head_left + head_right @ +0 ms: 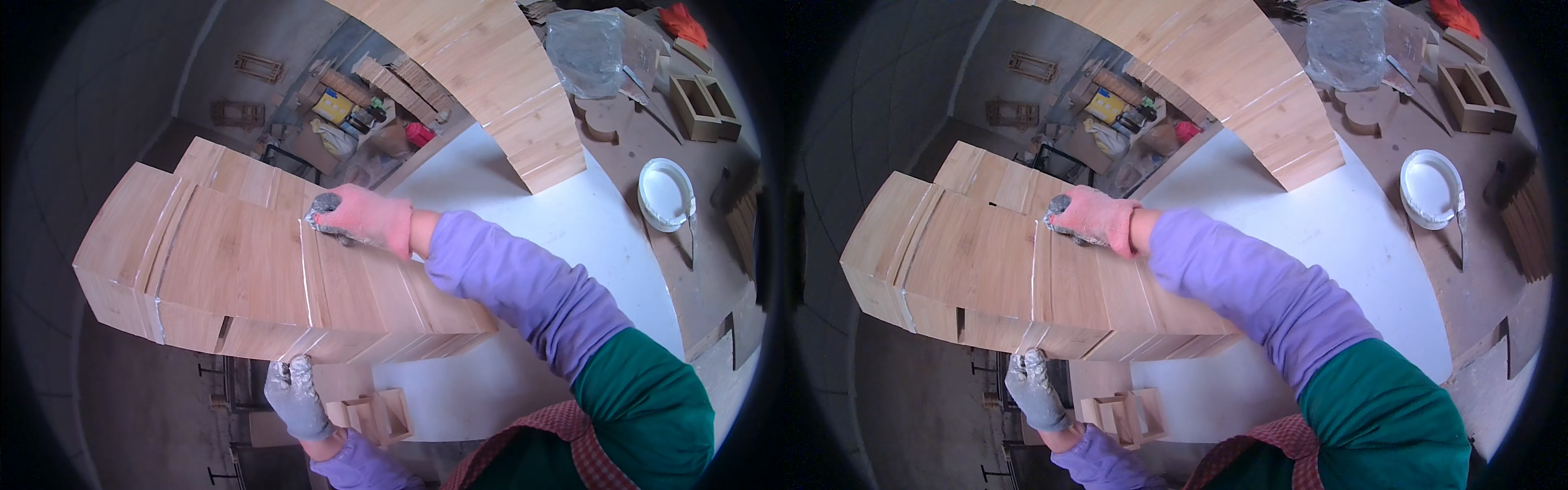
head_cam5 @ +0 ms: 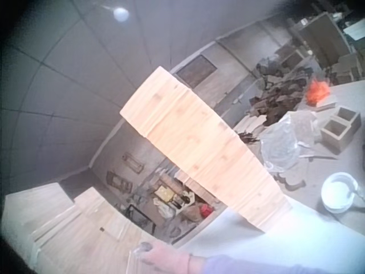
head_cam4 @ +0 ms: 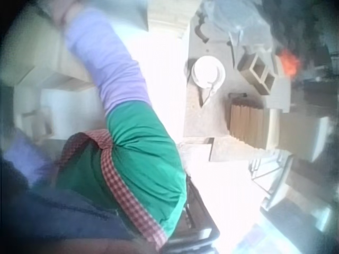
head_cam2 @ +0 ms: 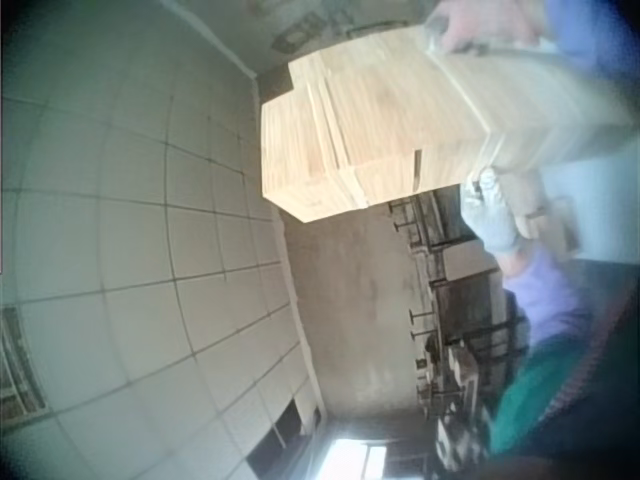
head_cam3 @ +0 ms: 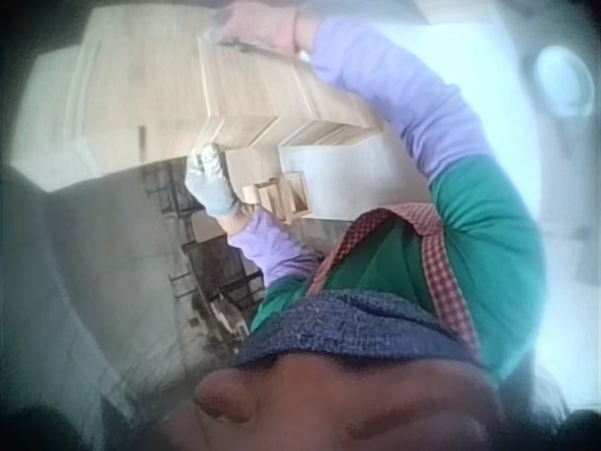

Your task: The person assembles small wooden boxes by applying glue to the edges of pre-cut wooden pieces and joining them together. They handle multiple box frames, apply glue with a brush, and stack completed units on the worktable.

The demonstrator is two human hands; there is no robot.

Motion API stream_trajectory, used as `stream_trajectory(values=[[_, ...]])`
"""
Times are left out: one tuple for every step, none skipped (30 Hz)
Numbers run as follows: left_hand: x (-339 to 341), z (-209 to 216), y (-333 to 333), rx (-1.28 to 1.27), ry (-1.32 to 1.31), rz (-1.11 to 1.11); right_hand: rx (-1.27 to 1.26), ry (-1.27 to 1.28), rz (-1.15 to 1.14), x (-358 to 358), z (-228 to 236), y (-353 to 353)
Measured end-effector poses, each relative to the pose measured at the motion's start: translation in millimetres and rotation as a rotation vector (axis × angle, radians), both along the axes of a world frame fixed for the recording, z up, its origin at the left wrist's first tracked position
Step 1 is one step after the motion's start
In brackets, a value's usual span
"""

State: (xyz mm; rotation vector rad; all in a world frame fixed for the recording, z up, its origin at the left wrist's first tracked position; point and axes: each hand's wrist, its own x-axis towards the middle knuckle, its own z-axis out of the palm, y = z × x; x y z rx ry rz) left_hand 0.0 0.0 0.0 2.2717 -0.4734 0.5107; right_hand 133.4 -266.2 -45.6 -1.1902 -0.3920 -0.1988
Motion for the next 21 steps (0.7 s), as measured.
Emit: stream_trajectory(values=[[0,0,0,-0.006,0.003,0.004,-0.036,-0.018,-0.06,1,0,3],[-1,-1,0,-0.001,-0.005,0.012,-0.08,-0.029,-0.126,2,-1,4],[0,-1,-1,-0.046,-0.008,0.004,-0.088,-0.05,-0.148,4,-1,5],[1,-3,-3,-0.084,-0.017,0.001,-0.107,-0.059,-0.174,5,-2,5],[0,-5,-4,-0.117,-0.029,0.0,-0.128,-0.075,-0.206,5,-3,6],[0,-7,-5,-0.118,-0.031,-0.002,-0.115,-0.076,-0.199,5,-4,6],[1,-9,-6,-0.118,-0.038,-0.002,-0.107,-0.087,-0.197,5,-5,6],[0,-8,-5,-0.095,-0.066,-0.013,-0.099,-0.087,-0.2,4,-6,6],[1,-8,-5,-0.097,-0.053,-0.01,-0.09,-0.094,-0.194,3,-6,7],[1,-8,-6,-0.086,-0.06,-0.018,-0.09,-0.091,-0.193,2,-5,7],[1,-8,-6,-0.067,-0.072,-0.017,-0.103,-0.068,-0.199,0,-5,6],[0,-7,-6,-0.08,-0.053,-0.029,-0.01,-0.043,-0.088,-2,-5,3],[-2,-7,-6,-0.087,-0.039,-0.031,0.068,0.003,0.017,-5,-6,-1],[-2,-6,-7,-0.085,-0.044,-0.045,0.149,0.025,0.132,-5,-4,-4],[-1,-5,-7,-0.099,-0.069,-0.023,0.126,0.028,0.099,-4,-1,-6],[-1,-3,-8,-0.099,-0.112,-0.016,0.111,0.007,0.074,-2,2,-7],[0,-3,-9,-0.092,-0.165,-0.008,0.097,-0.026,0.051,1,5,-8],[1,-2,-10,-0.114,-0.174,0.0,0.053,-0.032,0.031,3,8,-8],[3,-2,-11,-0.128,-0.195,0.009,0.011,-0.053,0.012,5,12,-8],[4,-1,-12,-0.14,-0.216,0.02,-0.04,-0.056,-0.011,7,15,-7],[4,0,-13,-0.161,-0.211,0.025,-0.045,-0.06,-0.02,7,17,-5]])
